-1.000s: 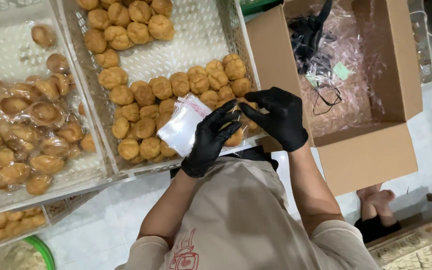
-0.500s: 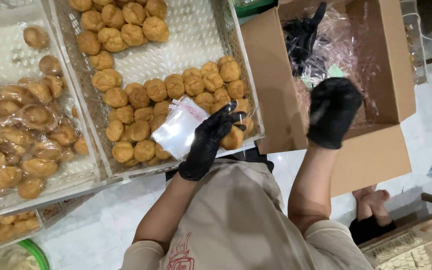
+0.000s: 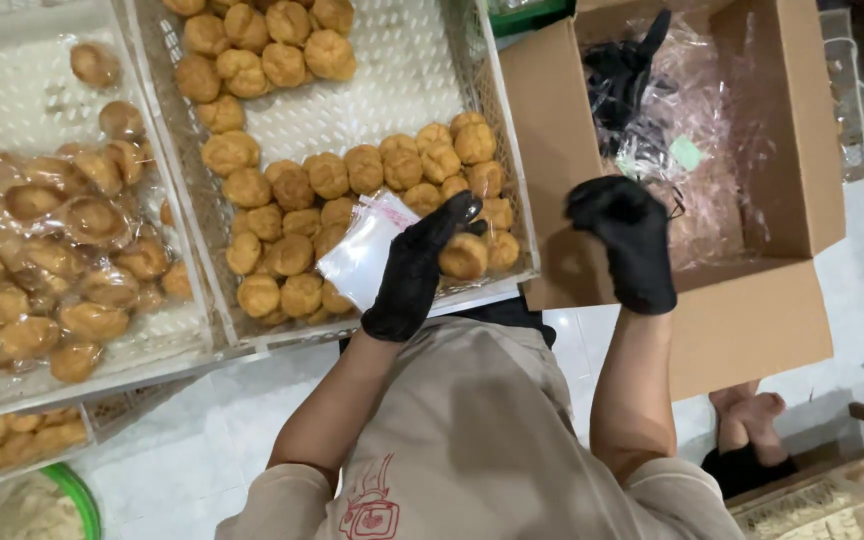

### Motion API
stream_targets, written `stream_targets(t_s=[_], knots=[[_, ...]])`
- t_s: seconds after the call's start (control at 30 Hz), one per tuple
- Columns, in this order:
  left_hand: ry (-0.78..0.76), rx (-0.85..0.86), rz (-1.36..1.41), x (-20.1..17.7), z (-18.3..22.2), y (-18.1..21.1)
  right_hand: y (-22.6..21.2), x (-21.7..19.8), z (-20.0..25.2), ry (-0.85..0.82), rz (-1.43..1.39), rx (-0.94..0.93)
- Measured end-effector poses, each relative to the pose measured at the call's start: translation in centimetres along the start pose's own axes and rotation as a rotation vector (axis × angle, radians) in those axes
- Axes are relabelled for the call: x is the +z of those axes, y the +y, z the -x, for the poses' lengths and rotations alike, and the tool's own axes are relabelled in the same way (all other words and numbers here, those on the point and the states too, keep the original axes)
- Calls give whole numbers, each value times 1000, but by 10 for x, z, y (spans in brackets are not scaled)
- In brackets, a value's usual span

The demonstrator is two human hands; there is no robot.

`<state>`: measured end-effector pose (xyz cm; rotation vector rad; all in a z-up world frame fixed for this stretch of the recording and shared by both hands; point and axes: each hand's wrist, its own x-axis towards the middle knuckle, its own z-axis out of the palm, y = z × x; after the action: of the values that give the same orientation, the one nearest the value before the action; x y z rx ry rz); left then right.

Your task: Packaging individual pastries into small plastic bags from a tray.

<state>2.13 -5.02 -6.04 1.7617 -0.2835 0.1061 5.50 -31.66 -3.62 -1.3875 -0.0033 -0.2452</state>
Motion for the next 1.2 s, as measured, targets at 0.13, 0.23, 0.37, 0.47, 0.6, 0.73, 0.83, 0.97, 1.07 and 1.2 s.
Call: stream_targets(t_s=[0.13, 0.23, 0.37, 0.47, 0.6, 0.73, 0.83, 0.97, 1.07, 1.2], knots=[[104, -348, 410, -3, -13, 23, -5, 64, 23, -311, 168, 300], [130, -344, 437, -13, -9, 26, 15, 71, 24, -374, 177, 270], [53, -153, 290, -33, -2, 26, 12, 86, 25, -371, 183, 251], [176, -140, 598, -32, 5, 20, 23, 88, 28, -404, 146, 305], [241, -209, 630, -37, 14, 8, 47, 95, 29, -406, 154, 317], [121, 4, 350, -48, 31, -34, 34, 109, 26, -517, 141, 322], [102, 73, 151, -52, 46, -43, 7, 131, 31, -594, 79, 327], [141, 61, 476, -63, 63, -39, -11, 149, 35, -841, -186, 424], [181, 52, 710, -81, 68, -40, 6, 146, 30, -769, -122, 368], [227, 47, 943, -138, 65, -54, 41, 135, 15, -666, -19, 280]])
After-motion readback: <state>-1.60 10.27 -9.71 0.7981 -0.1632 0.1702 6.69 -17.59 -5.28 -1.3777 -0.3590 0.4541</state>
